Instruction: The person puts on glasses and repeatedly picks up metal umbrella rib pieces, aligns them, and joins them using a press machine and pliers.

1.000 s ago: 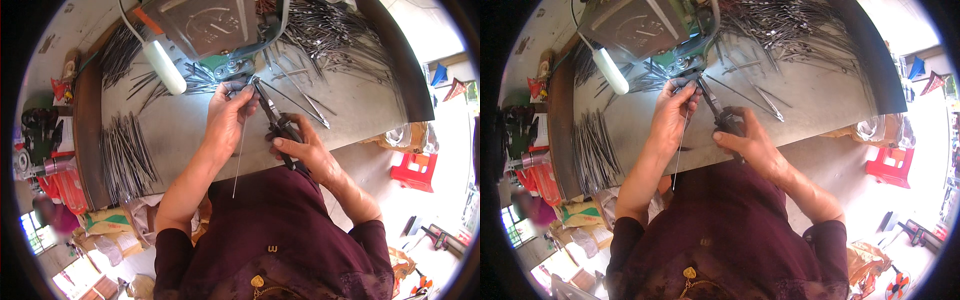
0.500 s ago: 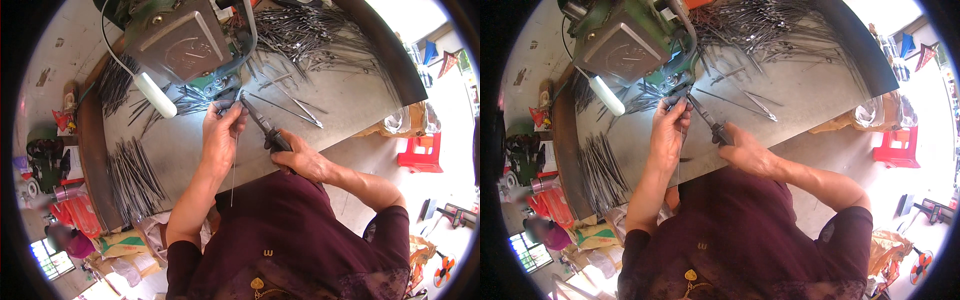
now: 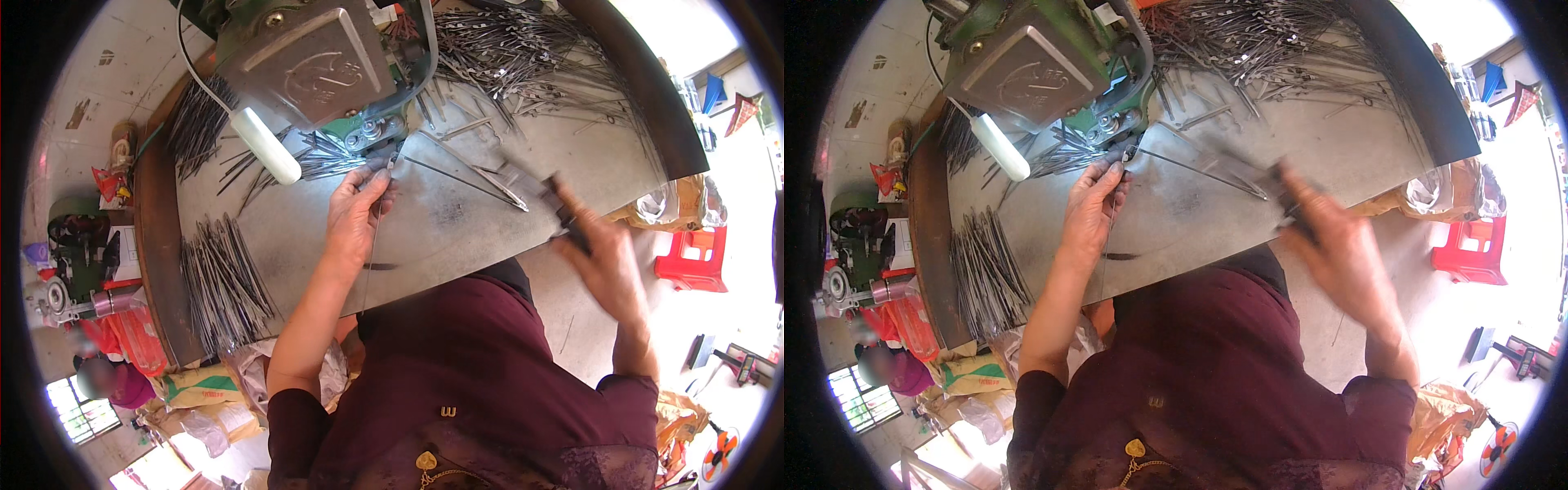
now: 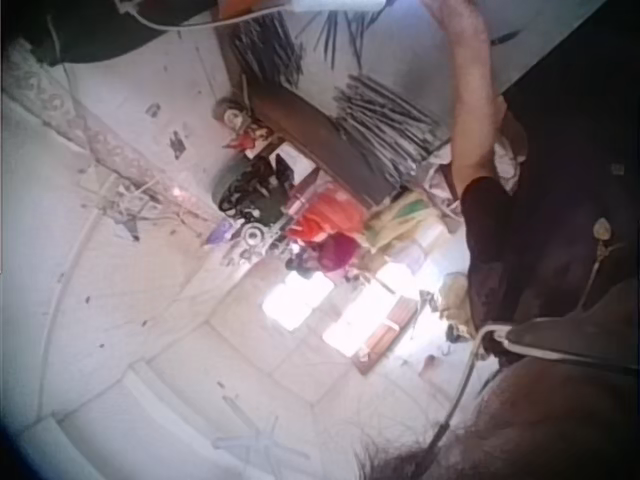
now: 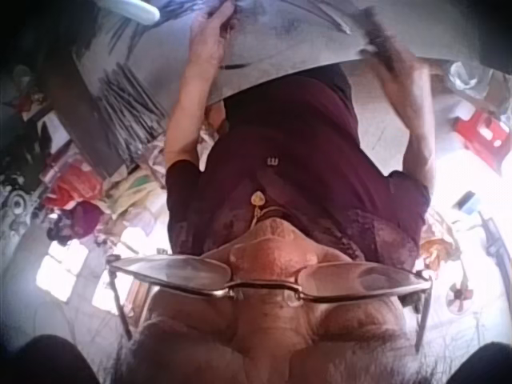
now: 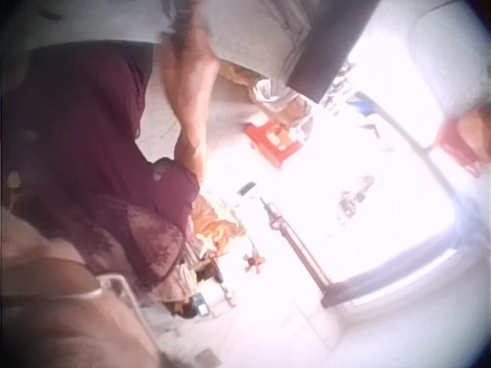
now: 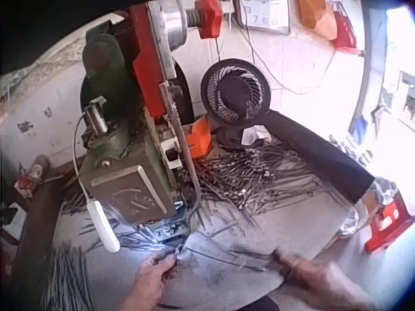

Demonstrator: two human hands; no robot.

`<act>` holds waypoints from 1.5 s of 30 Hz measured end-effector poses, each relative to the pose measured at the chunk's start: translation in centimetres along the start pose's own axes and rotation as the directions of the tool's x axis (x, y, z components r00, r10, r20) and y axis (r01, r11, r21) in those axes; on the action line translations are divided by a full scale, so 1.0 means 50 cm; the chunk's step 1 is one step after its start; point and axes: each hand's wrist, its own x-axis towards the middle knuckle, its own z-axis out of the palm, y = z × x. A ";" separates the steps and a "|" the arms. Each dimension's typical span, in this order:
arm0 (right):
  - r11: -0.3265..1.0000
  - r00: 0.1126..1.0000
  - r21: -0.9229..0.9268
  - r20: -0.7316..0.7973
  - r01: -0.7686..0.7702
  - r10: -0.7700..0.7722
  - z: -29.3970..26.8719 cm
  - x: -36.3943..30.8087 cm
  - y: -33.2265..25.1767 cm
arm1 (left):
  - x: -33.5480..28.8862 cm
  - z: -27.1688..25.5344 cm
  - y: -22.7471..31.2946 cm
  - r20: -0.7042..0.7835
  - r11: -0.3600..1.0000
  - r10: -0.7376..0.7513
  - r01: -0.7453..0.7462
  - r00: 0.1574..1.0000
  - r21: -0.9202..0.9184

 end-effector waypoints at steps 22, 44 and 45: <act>0.706 0.597 -0.366 -0.376 0.606 -0.709 0.267 0.558 0.010 | -0.022 0.000 0.011 -0.036 0.955 -0.061 0.048 0.997 -0.292; 0.984 0.998 0.172 -0.046 0.046 -0.038 0.248 0.180 -0.066 | 0.025 0.028 -0.002 0.101 0.911 -0.028 0.067 0.994 -0.407; 0.984 0.998 0.173 -0.044 0.051 -0.044 0.249 0.182 -0.066 | 0.024 0.028 0.000 0.097 0.911 -0.024 0.061 0.995 -0.408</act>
